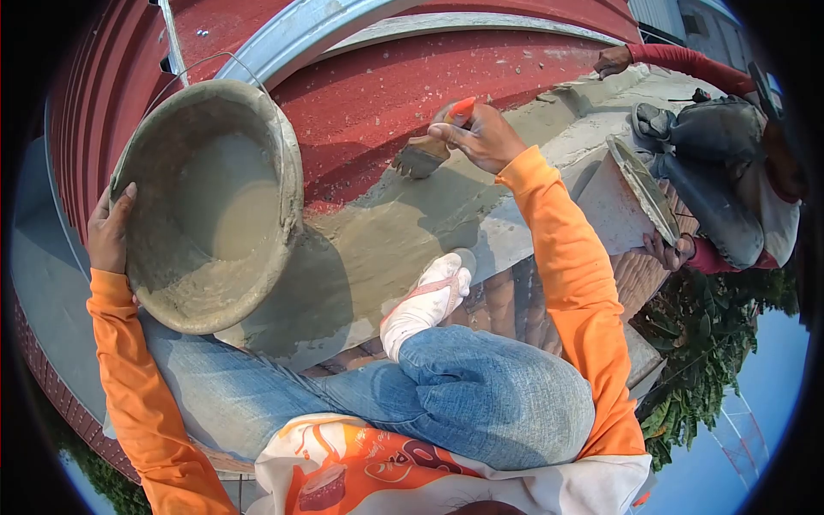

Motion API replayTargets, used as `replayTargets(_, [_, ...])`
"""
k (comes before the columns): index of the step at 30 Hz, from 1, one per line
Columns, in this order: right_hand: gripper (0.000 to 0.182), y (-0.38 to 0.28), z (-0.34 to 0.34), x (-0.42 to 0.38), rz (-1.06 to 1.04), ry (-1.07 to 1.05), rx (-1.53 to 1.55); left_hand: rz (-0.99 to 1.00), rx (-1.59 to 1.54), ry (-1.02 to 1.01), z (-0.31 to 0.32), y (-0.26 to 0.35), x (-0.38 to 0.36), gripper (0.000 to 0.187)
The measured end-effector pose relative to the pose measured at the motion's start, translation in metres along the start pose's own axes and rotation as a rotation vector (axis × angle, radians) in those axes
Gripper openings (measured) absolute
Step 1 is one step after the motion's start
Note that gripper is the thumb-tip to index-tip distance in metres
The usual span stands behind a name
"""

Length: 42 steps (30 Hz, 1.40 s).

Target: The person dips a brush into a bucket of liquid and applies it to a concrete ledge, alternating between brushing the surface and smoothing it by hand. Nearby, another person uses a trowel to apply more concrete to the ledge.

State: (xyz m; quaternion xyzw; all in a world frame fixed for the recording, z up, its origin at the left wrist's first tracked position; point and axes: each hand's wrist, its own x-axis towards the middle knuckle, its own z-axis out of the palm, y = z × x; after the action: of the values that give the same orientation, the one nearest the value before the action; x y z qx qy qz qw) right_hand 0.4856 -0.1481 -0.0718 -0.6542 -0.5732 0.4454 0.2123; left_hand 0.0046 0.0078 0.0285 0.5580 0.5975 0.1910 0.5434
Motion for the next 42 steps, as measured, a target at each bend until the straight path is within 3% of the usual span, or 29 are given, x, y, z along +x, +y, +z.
replayTargets(1, [0.038, 0.000, -0.012, 0.000, 0.168, 0.060, 0.296, 0.001, -0.004, 0.000, -0.001, -0.001, 0.000, 0.036])
replayTargets(3, [0.039, 0.051, -0.028, 0.008, 0.406, 0.206, 0.403, -0.015, -0.019, -0.021, -0.004, -0.004, 0.001, 0.037])
replayTargets(6, [0.039, 0.111, -0.061, 0.007, 0.524, 0.363, 0.155, -0.004, 0.007, -0.018, -0.005, -0.005, 0.002, 0.037])
replayTargets(8, [0.028, 0.114, -0.076, 0.004, 0.494, 0.757, -0.277, -0.001, 0.000, -0.014, -0.003, -0.004, 0.001, 0.037])
replayTargets(9, [0.028, 0.111, -0.076, 0.006, 0.493, 0.756, -0.275, 0.005, -0.004, -0.009, -0.003, -0.003, 0.001, 0.038])
replayTargets(11, [0.021, 0.101, -0.072, 0.008, 0.217, 0.731, -0.498, 0.003, 0.005, -0.010, -0.003, -0.002, 0.001, 0.038])
replayTargets(12, [0.021, 0.097, -0.063, 0.006, 0.222, 0.732, -0.497, 0.000, 0.010, -0.012, -0.004, -0.002, 0.001, 0.037])
replayTargets(14, [0.018, 0.082, -0.036, 0.006, 0.118, 0.267, -0.658, 0.003, 0.004, -0.009, -0.005, -0.005, 0.003, 0.037])
replayTargets(16, [0.017, 0.043, 0.004, -0.009, -0.007, 0.030, -0.662, 0.003, 0.001, -0.001, -0.006, -0.005, 0.002, 0.037])
replayTargets(18, [0.015, -0.009, 0.044, -0.037, -0.157, -0.030, -0.539, 0.009, -0.022, 0.010, -0.001, -0.001, 0.000, 0.036])
replayTargets(20, [0.017, -0.054, 0.073, -0.063, -0.453, 0.053, -0.375, -0.016, -0.026, 0.006, -0.001, 0.001, 0.000, 0.035])
replayTargets(21, [0.017, -0.066, 0.082, -0.073, -0.444, 0.062, -0.375, -0.043, -0.032, 0.006, 0.000, 0.003, 0.000, 0.035])
replayTargets(23, [0.018, -0.079, 0.090, -0.085, -0.476, 0.255, 0.060, -0.038, -0.026, 0.003, 0.001, 0.003, 0.000, 0.035])
replayTargets(24, [0.018, -0.071, 0.086, -0.085, -0.472, 0.266, 0.054, -0.036, -0.022, 0.011, 0.001, 0.004, -0.001, 0.034])
replayTargets(26, [0.024, -0.027, 0.068, -0.087, 0.327, 0.325, 0.700, -0.017, -0.006, 0.010, 0.001, 0.003, 0.000, 0.035])
replayTargets(28, [0.031, 0.047, 0.036, -0.085, 0.475, 0.554, 0.724, 0.006, 0.015, 0.002, -0.002, 0.000, 0.001, 0.035])
replayTargets(30, [0.031, 0.097, -0.007, -0.085, 0.512, 0.845, 0.550, -0.026, -0.011, -0.008, -0.007, -0.006, 0.005, 0.035])
replayTargets(31, [0.033, 0.111, -0.024, -0.083, 0.406, 1.003, 0.502, 0.014, -0.015, -0.031, -0.010, -0.009, 0.005, 0.036])
replayTargets(32, [0.030, 0.107, -0.041, -0.082, 0.458, 1.084, 0.366, 0.035, -0.002, -0.052, -0.009, -0.008, 0.005, 0.036])
replayTargets(34, [0.026, 0.102, -0.049, -0.083, 0.286, 1.133, -0.095, 0.020, 0.016, -0.041, -0.010, -0.006, 0.005, 0.037])
replayTargets(35, [0.026, 0.100, -0.043, -0.083, 0.298, 1.162, -0.082, 0.042, 0.035, -0.059, -0.010, -0.005, 0.005, 0.037])
replayTargets(37, [0.017, 0.088, -0.020, -0.081, -0.003, 0.931, -0.452, 0.028, 0.064, -0.031, -0.008, -0.002, 0.004, 0.038])
replayTargets(39, [0.016, 0.057, 0.025, -0.093, 0.012, 0.600, -0.362, 0.024, 0.090, -0.024, 0.005, 0.012, -0.001, 0.038])
replayTargets(42, [0.019, -0.013, 0.089, -0.114, -0.410, 0.394, -0.196, 0.064, 0.172, -0.049, 0.003, 0.015, 0.001, 0.038])
